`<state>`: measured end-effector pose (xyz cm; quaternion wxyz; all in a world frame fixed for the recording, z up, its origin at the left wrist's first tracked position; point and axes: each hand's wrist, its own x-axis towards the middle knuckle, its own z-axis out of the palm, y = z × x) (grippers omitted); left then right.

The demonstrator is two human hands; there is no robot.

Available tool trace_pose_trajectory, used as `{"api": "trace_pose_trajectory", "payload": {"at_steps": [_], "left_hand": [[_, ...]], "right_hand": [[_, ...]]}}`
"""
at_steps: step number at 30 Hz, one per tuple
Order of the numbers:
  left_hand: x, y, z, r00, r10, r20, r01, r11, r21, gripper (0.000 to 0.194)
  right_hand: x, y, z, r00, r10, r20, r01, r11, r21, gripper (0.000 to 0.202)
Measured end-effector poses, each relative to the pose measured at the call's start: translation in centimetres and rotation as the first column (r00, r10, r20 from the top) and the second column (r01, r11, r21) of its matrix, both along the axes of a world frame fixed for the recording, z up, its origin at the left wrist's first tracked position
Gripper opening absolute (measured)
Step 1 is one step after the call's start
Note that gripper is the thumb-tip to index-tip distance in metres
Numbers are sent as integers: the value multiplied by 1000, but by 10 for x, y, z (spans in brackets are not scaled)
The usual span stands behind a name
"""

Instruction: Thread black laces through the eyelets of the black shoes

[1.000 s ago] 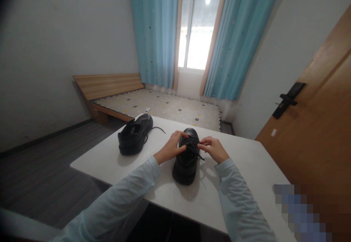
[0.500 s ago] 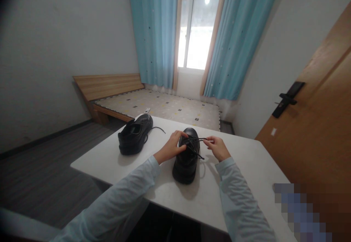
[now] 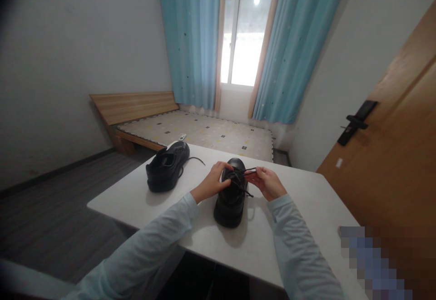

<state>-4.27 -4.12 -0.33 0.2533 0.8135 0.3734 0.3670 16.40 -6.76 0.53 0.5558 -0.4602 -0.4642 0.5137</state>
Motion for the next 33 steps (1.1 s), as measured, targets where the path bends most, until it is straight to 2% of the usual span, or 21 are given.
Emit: {"api": "trace_pose_trajectory", "payload": {"at_steps": [11,20,28,33], "left_hand": [[0,-1,2,1000,9,-15,-9,1000,-7,34],[1,0,2,1000,3,-10,-3,1000,-10,34],[1,0,2,1000,5,-19,-5,1000,-8,35],[1,1,0,1000,4,-13,-4,1000,-9,34]], "right_hand": [[-2,0,-2,997,-73,23,74,996,-45,44],[-1,2,-1,939,-90,332,76,996,56,46],[-1,3,1,916,-252,312,212,965,156,44],[5,6,-1,831,-397,389,293,907,301,42]]}}
